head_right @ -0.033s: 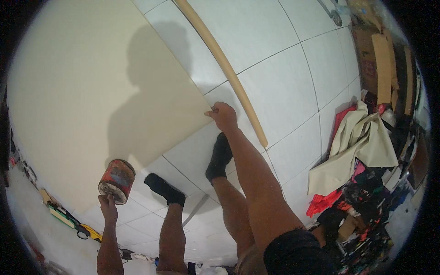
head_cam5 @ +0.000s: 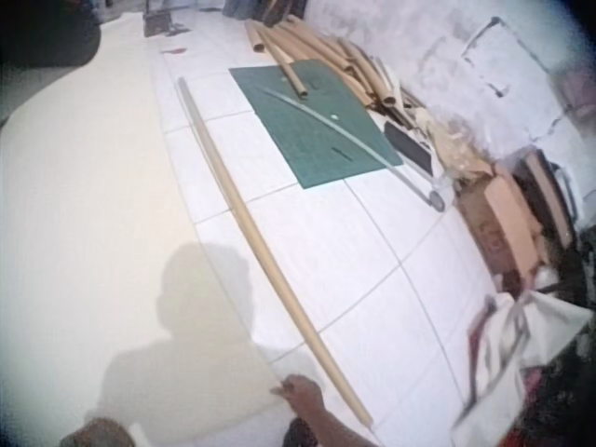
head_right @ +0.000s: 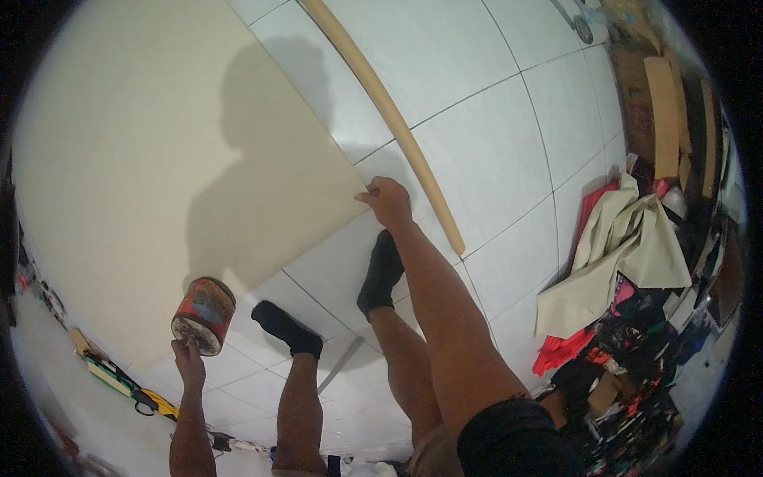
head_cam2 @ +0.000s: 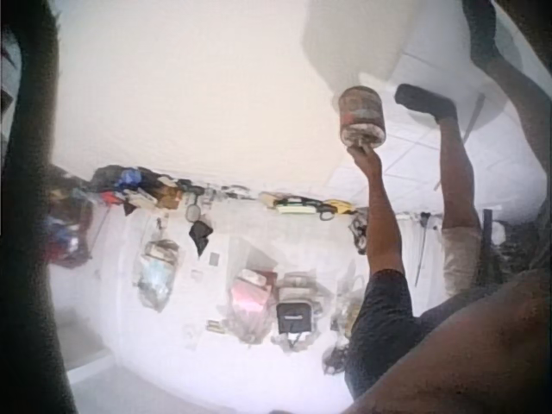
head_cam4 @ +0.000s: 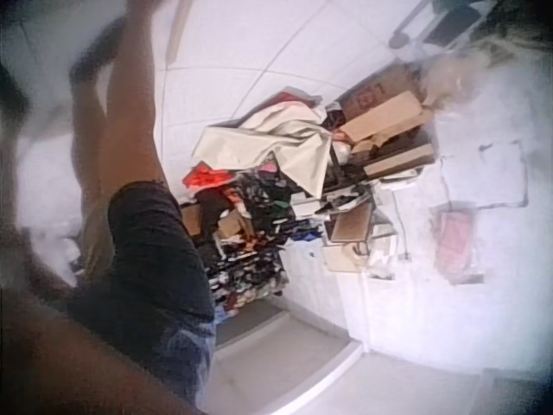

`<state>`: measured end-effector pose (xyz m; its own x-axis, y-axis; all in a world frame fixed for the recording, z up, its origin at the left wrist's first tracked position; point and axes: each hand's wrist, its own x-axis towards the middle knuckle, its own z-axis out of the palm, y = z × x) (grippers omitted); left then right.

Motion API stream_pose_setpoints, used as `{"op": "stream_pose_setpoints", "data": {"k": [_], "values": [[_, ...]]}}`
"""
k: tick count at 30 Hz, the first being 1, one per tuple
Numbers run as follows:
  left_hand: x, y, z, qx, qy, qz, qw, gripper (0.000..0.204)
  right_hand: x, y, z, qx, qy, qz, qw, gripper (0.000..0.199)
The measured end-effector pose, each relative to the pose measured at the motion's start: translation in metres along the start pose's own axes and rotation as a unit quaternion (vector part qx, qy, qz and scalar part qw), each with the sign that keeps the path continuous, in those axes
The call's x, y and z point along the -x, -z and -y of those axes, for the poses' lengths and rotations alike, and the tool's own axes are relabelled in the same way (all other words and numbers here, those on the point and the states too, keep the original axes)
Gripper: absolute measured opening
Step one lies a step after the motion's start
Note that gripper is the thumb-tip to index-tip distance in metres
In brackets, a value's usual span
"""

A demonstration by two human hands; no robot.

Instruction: The person lays out a large piece of off-white fabric on a tiled floor, uses a wooden dowel as a straightedge, and cuts the fabric with scissors. The person repeats this process multiple times to produce several rectangular pieces.

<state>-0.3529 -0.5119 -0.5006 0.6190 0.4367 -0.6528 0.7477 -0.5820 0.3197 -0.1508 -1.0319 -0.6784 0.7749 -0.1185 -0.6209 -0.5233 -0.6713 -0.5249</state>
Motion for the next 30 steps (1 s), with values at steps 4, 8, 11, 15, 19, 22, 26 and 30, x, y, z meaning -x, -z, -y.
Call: {"op": "stream_pose_setpoints", "data": {"k": [4, 8, 11, 15, 19, 22, 26, 30], "values": [[-0.009, -0.002, 0.013, 0.021, 0.014, -0.016, 1.0, 0.023, -0.005, -0.002, 0.002, -0.028, 0.013, -0.007, 1.0, 0.032], [-0.021, 0.001, 0.007, 0.038, 0.088, 0.02, 0.995, 0.024, -0.011, 0.002, 0.006, -0.015, 0.021, -0.005, 1.0, 0.033], [-0.019, 0.004, 0.01, 0.049, 0.117, 0.061, 0.99, 0.026, 0.001, 0.007, 0.015, 0.034, 0.008, -0.003, 0.999, 0.035], [-0.009, 0.008, 0.0, -0.115, -0.009, 0.022, 0.993, 0.038, 0.055, 0.018, 0.004, 0.042, 0.0, -0.022, 0.999, 0.046], [0.056, 0.027, -0.036, -0.151, -0.052, 0.019, 0.987, 0.047, 0.164, 0.073, -0.022, 0.208, -0.014, 0.204, 0.956, 0.058], [0.127, 0.046, -0.033, -0.115, -0.07, 0.068, 0.989, 0.036, 0.287, 0.14, -0.064, 0.168, -0.058, 0.265, 0.948, 0.065], [0.215, 0.096, -0.089, -0.023, -0.034, 0.12, 0.992, 0.032, 0.44, 0.215, -0.106, 0.171, -0.177, 0.276, 0.929, 0.079], [0.234, 0.146, -0.231, -0.015, 0.018, 0.158, 0.987, 0.041, 0.522, 0.246, -0.128, 0.079, 0.095, -0.068, 0.99, 0.042]]}}
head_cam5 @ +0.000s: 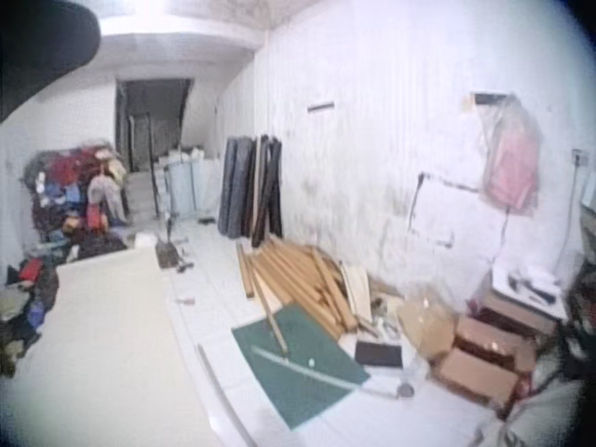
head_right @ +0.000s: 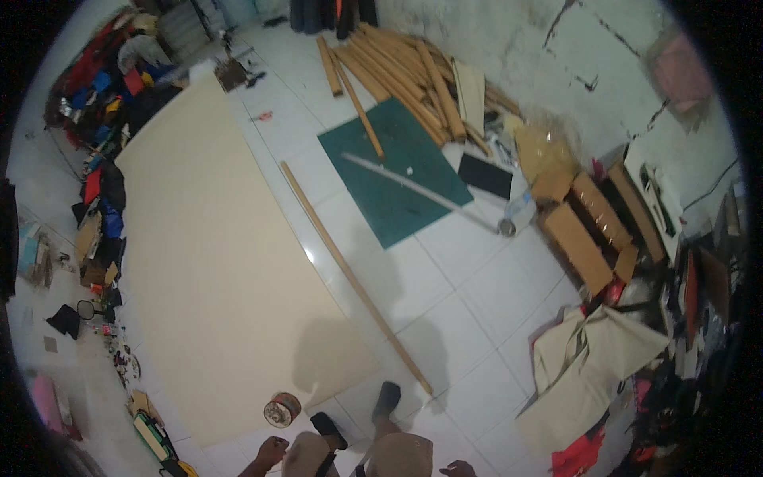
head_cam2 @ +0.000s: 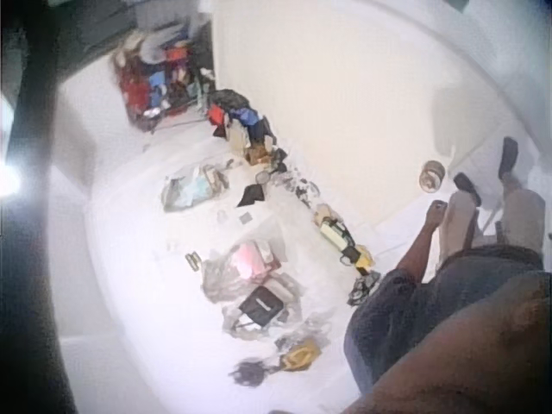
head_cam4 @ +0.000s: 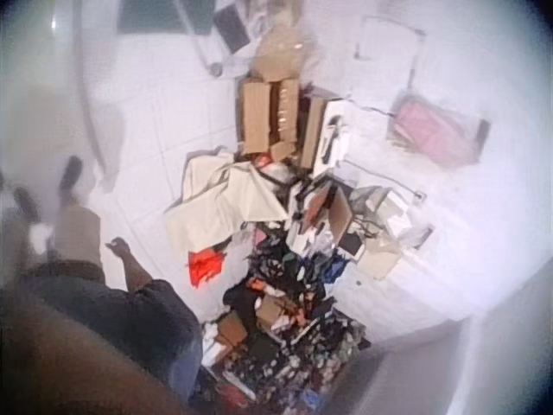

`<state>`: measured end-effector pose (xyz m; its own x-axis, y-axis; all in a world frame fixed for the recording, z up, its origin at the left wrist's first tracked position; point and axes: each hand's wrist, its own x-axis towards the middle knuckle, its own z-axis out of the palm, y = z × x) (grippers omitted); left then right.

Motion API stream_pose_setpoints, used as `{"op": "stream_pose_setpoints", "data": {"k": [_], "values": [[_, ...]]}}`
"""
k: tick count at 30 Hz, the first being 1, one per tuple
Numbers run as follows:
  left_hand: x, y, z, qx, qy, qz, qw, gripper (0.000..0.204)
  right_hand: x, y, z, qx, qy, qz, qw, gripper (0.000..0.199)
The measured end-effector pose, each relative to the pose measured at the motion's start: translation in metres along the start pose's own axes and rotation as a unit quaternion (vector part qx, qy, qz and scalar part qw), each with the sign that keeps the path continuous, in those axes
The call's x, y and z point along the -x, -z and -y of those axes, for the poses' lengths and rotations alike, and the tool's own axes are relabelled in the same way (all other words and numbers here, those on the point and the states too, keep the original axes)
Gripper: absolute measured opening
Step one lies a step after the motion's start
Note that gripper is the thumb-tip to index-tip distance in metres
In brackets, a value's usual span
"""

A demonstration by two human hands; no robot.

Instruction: The person lays out a large piece of off-white fabric on a tiled floor, uses a wooden dowel as a straightedge, and cuts the fabric with scissors. The person repeats this process multiple times to produce several rectangular pieces.

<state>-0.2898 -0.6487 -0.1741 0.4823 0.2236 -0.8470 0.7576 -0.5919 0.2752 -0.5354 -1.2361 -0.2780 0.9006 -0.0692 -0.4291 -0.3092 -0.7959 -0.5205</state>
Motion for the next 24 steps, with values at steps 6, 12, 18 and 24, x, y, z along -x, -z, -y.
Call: {"op": "stream_pose_setpoints", "data": {"k": [6, 12, 18, 24], "values": [[0.011, 0.043, -0.133, -0.073, -0.076, -0.023, 0.994, 0.046, -0.142, 0.081, -0.006, -0.19, -0.192, -0.034, 0.962, 0.034], [-0.009, 0.038, -0.203, 0.0, -0.062, -0.072, 0.995, 0.045, -0.296, 0.168, 0.037, -0.255, -0.092, -0.118, 0.955, 0.035], [-0.057, 0.042, -0.301, 0.131, -0.125, 0.001, 0.983, 0.023, -0.399, 0.274, 0.064, -0.108, -0.027, -0.113, 0.987, 0.028], [-0.226, 0.096, -0.479, -0.299, -0.139, 0.021, 0.944, 0.054, -0.459, 0.356, 0.036, -0.415, -0.161, -0.1, 0.89, 0.03]]}}
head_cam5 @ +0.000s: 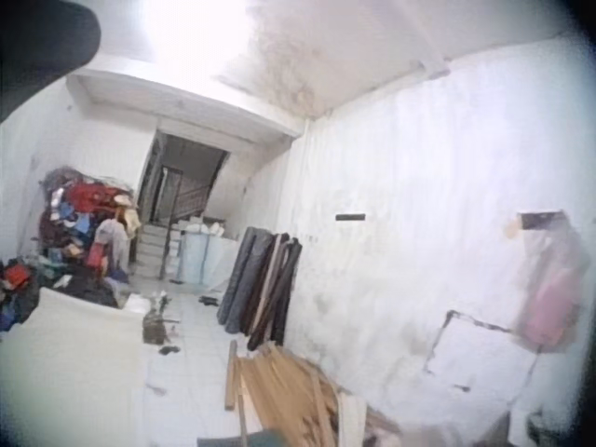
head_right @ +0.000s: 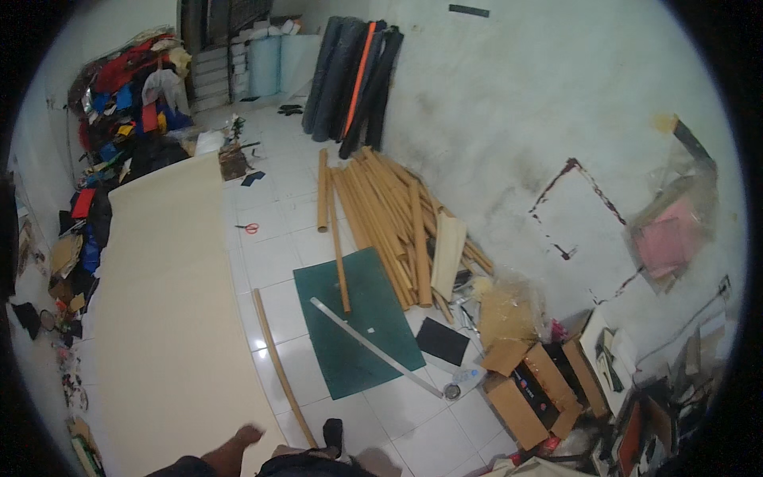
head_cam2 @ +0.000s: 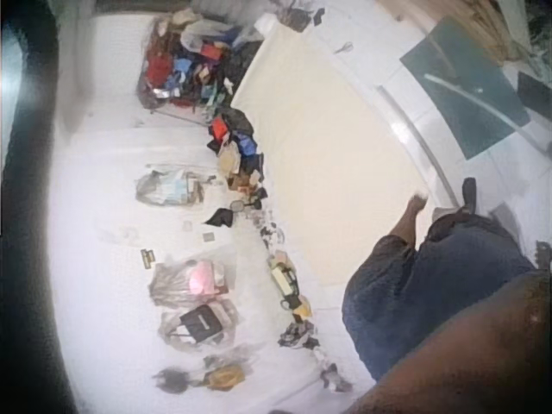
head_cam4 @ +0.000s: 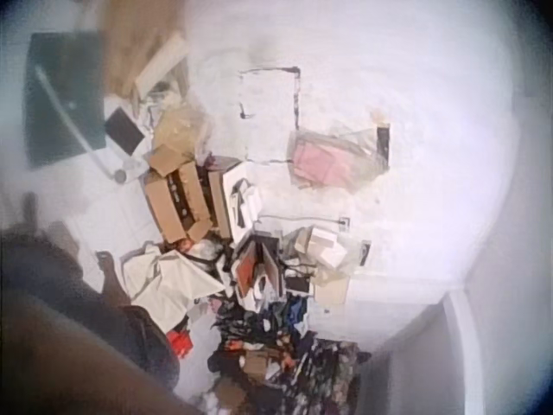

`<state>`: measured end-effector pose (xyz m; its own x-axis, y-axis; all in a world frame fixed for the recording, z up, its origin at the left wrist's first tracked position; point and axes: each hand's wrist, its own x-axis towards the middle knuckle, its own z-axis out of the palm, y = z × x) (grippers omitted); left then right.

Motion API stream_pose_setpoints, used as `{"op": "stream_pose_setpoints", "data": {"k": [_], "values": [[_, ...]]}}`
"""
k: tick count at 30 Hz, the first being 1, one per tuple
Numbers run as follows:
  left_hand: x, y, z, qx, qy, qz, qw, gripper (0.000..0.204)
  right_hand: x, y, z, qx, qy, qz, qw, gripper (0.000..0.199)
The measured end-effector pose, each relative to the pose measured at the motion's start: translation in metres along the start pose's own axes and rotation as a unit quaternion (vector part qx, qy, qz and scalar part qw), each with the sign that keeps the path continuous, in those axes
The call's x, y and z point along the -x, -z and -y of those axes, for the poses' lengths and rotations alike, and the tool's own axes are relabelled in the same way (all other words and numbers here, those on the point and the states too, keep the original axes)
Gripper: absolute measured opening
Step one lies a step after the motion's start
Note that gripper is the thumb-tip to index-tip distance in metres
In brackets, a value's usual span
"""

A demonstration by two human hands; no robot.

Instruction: The person lays out a large piece of off-white fabric on a tiled floor, uses a wooden dowel as a straightedge, and cuts the fabric with scissors. The person repeats this process multiple times to produce several rectangular pieces.

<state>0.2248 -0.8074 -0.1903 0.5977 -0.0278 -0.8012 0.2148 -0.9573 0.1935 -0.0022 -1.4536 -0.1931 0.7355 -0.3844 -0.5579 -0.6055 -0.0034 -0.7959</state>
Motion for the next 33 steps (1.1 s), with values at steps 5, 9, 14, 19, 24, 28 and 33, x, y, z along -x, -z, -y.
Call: {"op": "stream_pose_setpoints", "data": {"k": [5, 9, 14, 19, 24, 28, 33], "values": [[-0.028, 0.27, -0.18, 0.392, -0.161, -0.31, 0.851, 0.035, -0.064, -0.006, 0.066, 0.26, -0.083, -0.038, 0.961, 0.021], [-0.078, 0.356, -0.219, 0.418, -0.166, -0.305, 0.839, 0.039, -0.19, -0.065, 0.168, 0.275, -0.071, 0.007, 0.959, 0.025], [-0.136, 0.326, -0.161, 0.292, 0.087, -0.187, 0.934, 0.05, -0.349, -0.107, 0.313, 0.331, -0.053, 0.034, 0.942, 0.03], [-0.123, 0.236, -0.087, 0.391, 0.279, -0.135, 0.867, 0.051, -0.533, -0.144, 0.493, 0.413, -0.022, 0.012, 0.91, 0.035], [-0.129, 0.247, -0.087, 0.442, 0.374, -0.067, 0.813, 0.05, -0.698, -0.257, 0.699, 0.425, 0.018, -0.074, 0.902, 0.04], [-0.199, 0.244, -0.087, 0.499, 0.369, -0.054, 0.782, 0.055, -0.725, -0.47, 0.807, 0.425, 0.104, 0.022, 0.899, 0.026], [-0.281, 0.452, -0.063, 0.463, 0.208, -0.116, 0.854, 0.052, -0.751, -0.656, 0.786, 0.523, 0.207, 0.316, 0.764, 0.033]]}}
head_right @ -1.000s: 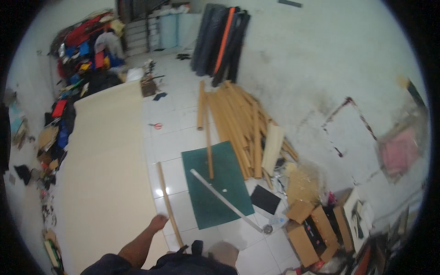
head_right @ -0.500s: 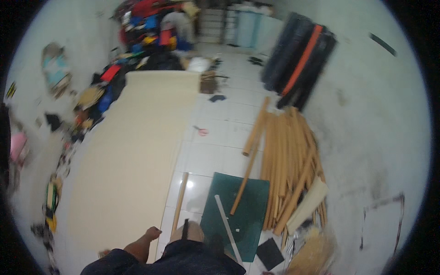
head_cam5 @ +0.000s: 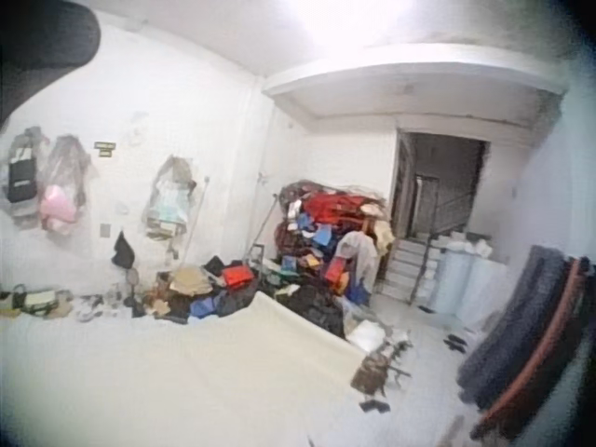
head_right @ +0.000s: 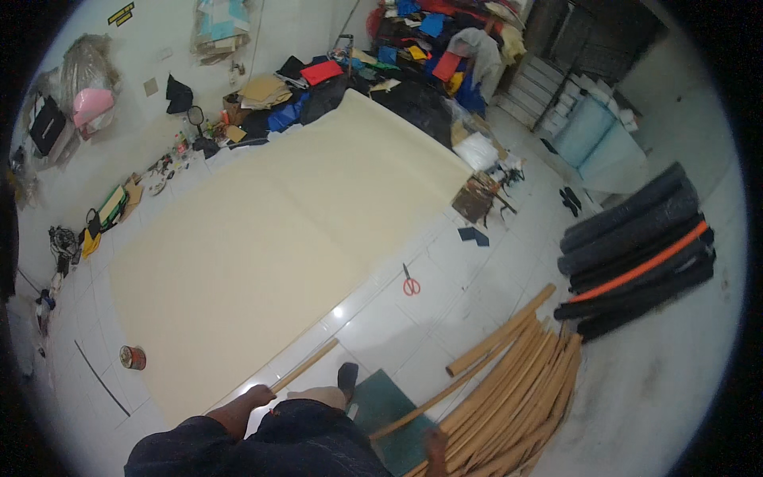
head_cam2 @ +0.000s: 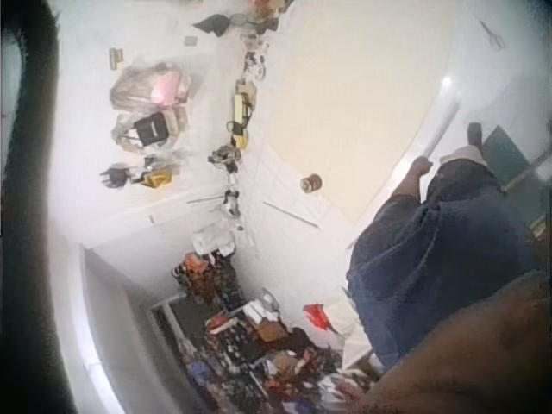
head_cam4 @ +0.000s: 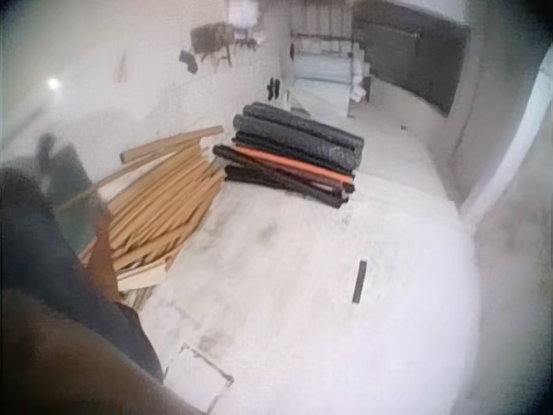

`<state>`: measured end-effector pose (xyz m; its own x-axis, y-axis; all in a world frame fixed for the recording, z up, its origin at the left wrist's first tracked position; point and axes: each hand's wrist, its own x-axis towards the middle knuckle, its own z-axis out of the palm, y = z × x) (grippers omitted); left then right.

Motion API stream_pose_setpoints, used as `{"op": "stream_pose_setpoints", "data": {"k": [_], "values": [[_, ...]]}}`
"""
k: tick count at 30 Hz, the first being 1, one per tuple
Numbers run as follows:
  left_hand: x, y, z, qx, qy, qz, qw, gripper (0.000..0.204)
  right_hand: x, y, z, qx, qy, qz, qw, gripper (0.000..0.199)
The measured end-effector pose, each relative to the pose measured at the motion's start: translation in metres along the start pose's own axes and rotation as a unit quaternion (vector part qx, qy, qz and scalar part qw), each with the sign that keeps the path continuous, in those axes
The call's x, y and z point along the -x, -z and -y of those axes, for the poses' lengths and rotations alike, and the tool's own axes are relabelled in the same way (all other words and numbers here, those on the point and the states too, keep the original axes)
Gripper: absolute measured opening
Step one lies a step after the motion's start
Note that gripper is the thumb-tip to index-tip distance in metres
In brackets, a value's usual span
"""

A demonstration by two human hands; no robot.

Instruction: The person lays out a large piece of off-white fabric on a tiled floor, uses a wooden dowel as a straightedge, and cuts the fabric with scissors. The person repeats this process multiple times to produce several rectangular pieces.

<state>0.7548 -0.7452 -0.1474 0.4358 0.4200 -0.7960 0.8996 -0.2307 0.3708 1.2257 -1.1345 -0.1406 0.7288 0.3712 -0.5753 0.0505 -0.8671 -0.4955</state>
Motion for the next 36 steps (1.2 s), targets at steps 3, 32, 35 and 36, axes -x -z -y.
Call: {"op": "stream_pose_setpoints", "data": {"k": [3, 32, 35, 36], "values": [[-0.024, 0.086, -0.085, 0.161, -0.003, -0.182, 0.97, 0.044, -0.008, -0.017, 0.201, 0.151, 0.086, 0.177, 0.969, 0.05], [-0.392, 0.144, -0.319, 0.224, 0.125, -0.294, 0.921, 0.018, -0.659, -0.192, 0.495, 0.311, 0.396, 0.71, 0.492, 0.021], [-0.437, 0.145, -0.276, 0.204, 0.143, -0.371, 0.895, 0.021, -0.792, -0.303, 0.565, 0.351, 0.312, 0.296, 0.832, 0.049], [-0.445, 0.144, -0.261, 0.188, 0.169, -0.405, 0.879, 0.022, -0.822, -0.328, 0.587, 0.316, 0.296, 0.221, 0.874, 0.062]]}}
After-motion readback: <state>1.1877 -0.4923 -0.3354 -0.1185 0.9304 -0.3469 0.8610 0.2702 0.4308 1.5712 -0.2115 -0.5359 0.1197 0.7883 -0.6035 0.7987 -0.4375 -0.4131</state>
